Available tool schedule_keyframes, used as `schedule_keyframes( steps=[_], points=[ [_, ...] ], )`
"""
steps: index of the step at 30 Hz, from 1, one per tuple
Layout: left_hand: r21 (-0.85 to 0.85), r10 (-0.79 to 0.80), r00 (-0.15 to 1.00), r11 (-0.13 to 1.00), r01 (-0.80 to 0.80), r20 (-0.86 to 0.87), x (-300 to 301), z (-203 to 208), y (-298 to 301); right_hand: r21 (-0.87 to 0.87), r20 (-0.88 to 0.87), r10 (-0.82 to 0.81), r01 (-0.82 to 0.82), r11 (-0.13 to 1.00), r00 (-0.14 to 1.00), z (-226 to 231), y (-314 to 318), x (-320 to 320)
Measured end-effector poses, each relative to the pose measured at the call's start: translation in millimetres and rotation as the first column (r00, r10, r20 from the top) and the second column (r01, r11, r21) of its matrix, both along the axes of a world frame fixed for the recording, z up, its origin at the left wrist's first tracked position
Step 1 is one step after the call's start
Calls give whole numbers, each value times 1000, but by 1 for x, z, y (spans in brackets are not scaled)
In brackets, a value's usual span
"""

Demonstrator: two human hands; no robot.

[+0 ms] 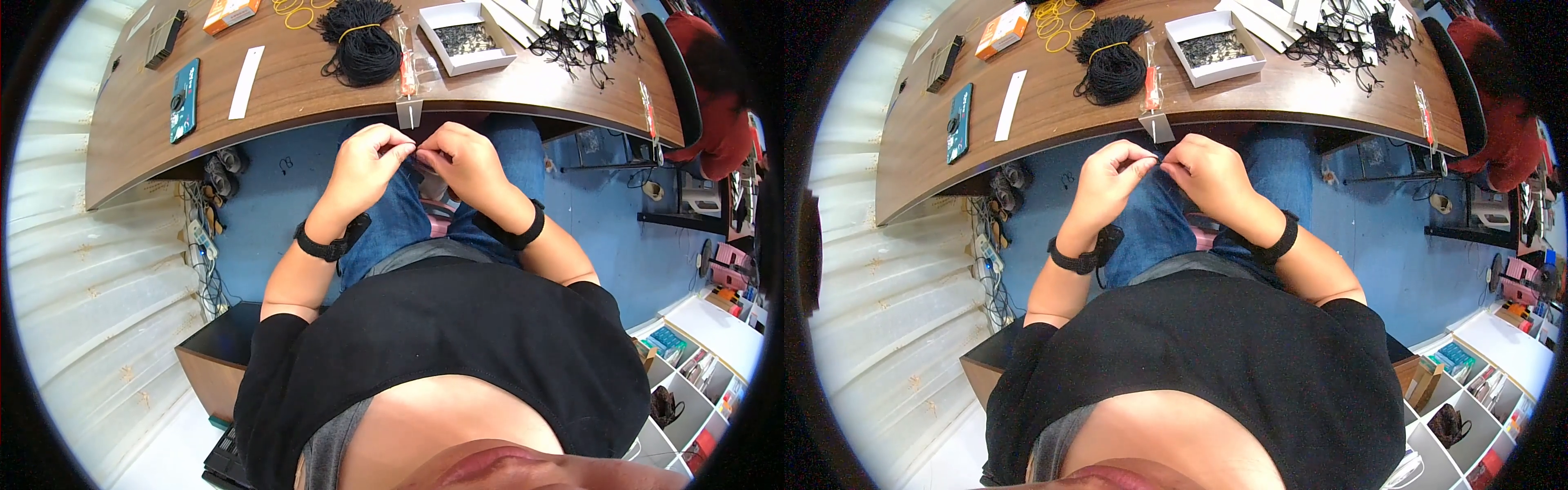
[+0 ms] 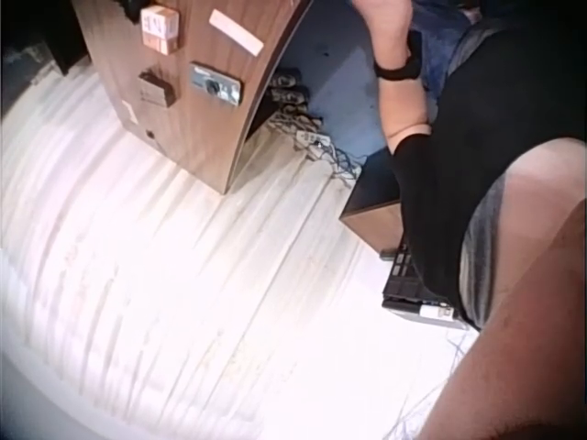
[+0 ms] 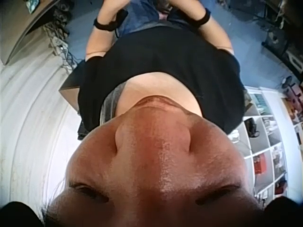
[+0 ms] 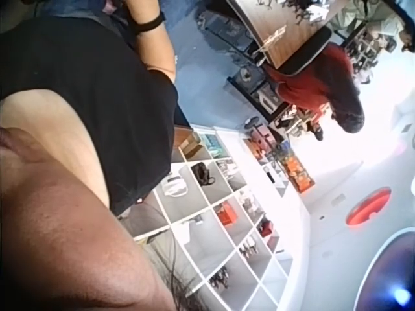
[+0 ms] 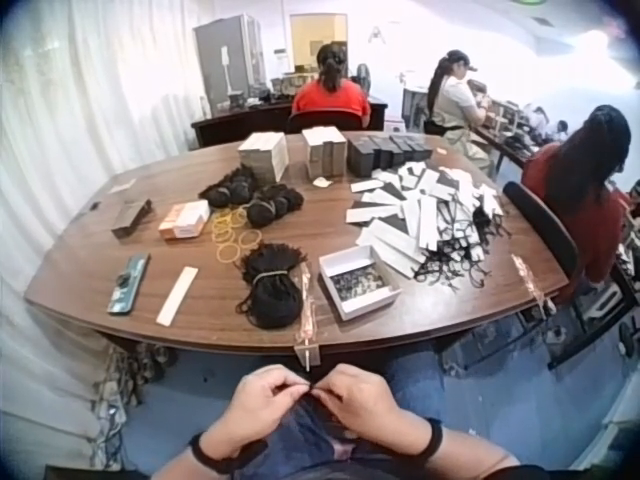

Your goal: Threading cords through paper tags and organizing them at a workstation.

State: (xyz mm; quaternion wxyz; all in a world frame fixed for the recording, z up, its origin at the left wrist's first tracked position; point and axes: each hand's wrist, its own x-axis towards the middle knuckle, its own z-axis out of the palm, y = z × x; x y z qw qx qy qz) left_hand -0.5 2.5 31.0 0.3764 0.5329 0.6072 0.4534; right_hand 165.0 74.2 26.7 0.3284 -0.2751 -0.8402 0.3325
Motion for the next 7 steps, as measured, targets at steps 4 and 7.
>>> schedule_keyframes(
  steps=[4,7],
  points=[
    [66,8,998,998,-4,-69,-2,5,2,-223,-33,-67,58,973,997,13,-2,-4],
    [88,-47,998,995,51,-49,-3,5,1,-196,5,47,-45,980,999,3,0,-2]
  ],
)
